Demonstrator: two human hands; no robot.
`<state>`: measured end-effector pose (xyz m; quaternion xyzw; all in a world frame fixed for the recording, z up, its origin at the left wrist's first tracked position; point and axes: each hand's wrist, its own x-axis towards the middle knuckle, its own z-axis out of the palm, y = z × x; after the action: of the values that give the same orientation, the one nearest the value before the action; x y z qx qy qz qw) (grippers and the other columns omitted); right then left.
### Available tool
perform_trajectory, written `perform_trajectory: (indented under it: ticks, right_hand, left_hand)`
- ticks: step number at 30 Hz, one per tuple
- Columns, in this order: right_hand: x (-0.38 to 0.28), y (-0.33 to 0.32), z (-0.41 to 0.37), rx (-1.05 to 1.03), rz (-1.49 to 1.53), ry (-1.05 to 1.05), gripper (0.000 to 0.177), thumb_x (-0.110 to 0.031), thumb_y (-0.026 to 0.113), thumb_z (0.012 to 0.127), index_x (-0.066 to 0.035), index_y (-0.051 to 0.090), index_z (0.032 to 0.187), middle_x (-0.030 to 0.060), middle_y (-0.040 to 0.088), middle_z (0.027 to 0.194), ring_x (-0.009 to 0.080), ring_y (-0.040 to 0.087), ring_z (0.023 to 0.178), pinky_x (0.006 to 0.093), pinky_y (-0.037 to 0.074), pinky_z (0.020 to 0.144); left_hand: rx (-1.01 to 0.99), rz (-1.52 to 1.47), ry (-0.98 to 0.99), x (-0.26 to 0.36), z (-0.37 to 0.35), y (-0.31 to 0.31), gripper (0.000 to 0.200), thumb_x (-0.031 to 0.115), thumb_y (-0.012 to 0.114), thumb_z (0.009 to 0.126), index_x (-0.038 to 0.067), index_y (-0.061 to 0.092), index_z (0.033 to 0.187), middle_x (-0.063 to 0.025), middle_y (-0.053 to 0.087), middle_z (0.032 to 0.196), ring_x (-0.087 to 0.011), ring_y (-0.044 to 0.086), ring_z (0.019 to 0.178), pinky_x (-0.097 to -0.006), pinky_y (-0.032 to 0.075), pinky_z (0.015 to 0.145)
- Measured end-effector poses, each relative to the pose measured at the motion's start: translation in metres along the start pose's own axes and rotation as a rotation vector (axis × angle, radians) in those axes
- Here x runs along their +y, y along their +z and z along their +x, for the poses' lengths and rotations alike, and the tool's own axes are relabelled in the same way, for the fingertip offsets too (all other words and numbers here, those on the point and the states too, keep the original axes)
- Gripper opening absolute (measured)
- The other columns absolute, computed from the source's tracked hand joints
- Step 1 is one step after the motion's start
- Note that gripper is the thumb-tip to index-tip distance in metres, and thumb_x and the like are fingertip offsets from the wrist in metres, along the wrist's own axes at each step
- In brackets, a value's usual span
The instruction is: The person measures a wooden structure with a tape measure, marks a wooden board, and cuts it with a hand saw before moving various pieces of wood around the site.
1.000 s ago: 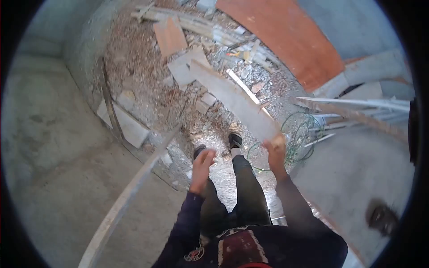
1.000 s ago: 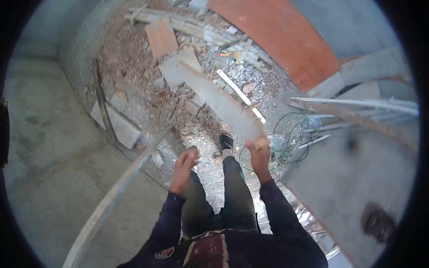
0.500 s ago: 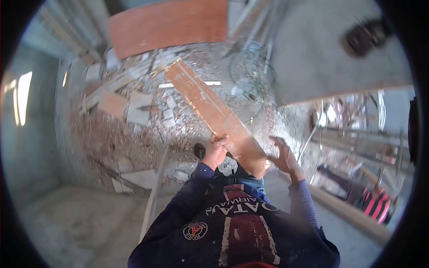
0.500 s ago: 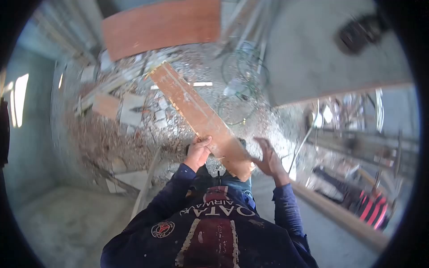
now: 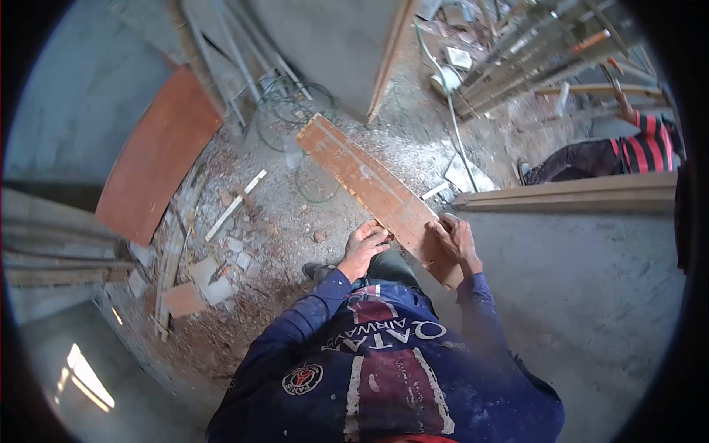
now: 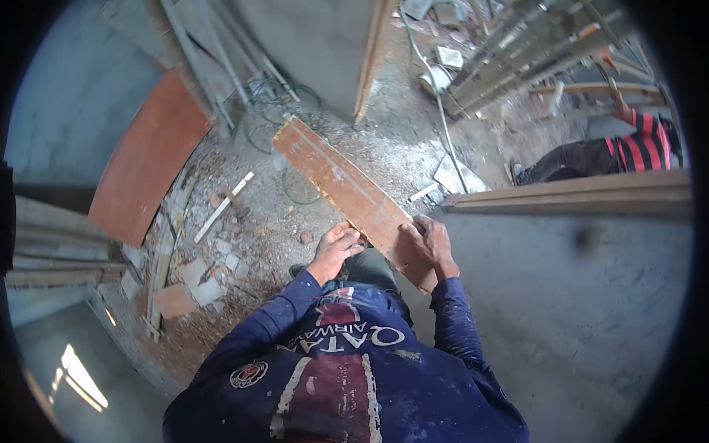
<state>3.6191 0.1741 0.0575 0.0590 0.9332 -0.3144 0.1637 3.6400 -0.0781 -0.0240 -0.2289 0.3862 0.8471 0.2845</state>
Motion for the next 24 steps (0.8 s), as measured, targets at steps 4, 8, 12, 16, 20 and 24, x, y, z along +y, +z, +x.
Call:
perform_trajectory:
  ticks: [4,8,12,16,20,24]
  right_hand:
    - [0.041,-0.021,-0.011,0.074,0.083,0.120,0.040,-0.042,0.066,0.089,-0.001,0.067,0.091,0.0209,0.067,0.082,0.0352,0.065,0.078,0.0427,0.049,0.073]
    - [0.061,-0.041,-0.006,0.227,0.079,0.178,0.039,-0.038,0.065,0.089,0.000,0.069,0.097,0.0210,0.069,0.089,0.0353,0.067,0.084,0.0422,0.051,0.076]
    - [0.071,-0.047,0.013,0.363,0.212,0.169,0.036,-0.033,0.062,0.092,0.002,0.069,0.100,0.0211,0.069,0.090,0.0323,0.066,0.082,0.0411,0.050,0.076]
    - [0.062,-0.059,0.060,0.357,0.483,0.272,0.034,-0.028,0.061,0.094,0.005,0.067,0.097,0.0122,0.067,0.081,0.0157,0.059,0.076,0.0346,0.048,0.071]
    - [0.063,-0.063,0.114,0.262,0.788,0.388,0.029,-0.023,0.061,0.096,0.006,0.068,0.100,0.0043,0.068,0.085,0.0086,0.057,0.076,0.0298,0.047,0.069]
    - [0.049,-0.075,0.166,0.273,1.004,0.393,0.030,-0.020,0.060,0.097,0.006,0.069,0.109,0.0029,0.068,0.089,0.0070,0.057,0.078,0.0277,0.049,0.070]
  left_hand:
    - [-0.120,0.213,-0.044,0.005,0.034,0.012,0.040,0.010,0.072,0.090,0.002,0.055,0.125,-0.0085,0.068,0.109,-0.0173,0.068,0.092,-0.0311,0.056,0.078]
    - [-0.101,0.323,-0.018,0.019,0.079,0.033,0.032,0.016,0.076,0.088,0.005,0.058,0.112,-0.0053,0.066,0.081,-0.0132,0.065,0.065,-0.0279,0.057,0.060]
    - [0.084,0.508,-0.042,0.054,0.085,0.067,0.025,0.021,0.076,0.089,0.009,0.055,0.096,0.0043,0.052,0.064,-0.0043,0.048,0.047,-0.0214,0.042,0.043]
    - [0.044,0.460,0.011,0.072,0.099,0.071,0.023,0.025,0.072,0.092,0.011,0.054,0.089,0.0080,0.045,0.063,-0.0012,0.038,0.045,-0.0205,0.032,0.039]
    - [0.021,0.612,0.050,0.092,0.120,0.085,0.024,0.021,0.070,0.093,0.007,0.058,0.109,0.0048,0.054,0.073,-0.0024,0.049,0.057,-0.0189,0.038,0.048]
    - [-0.071,0.647,0.129,0.122,0.161,0.136,0.037,0.016,0.071,0.092,0.001,0.057,0.123,0.0011,0.063,0.086,-0.0056,0.059,0.072,-0.0194,0.045,0.058]
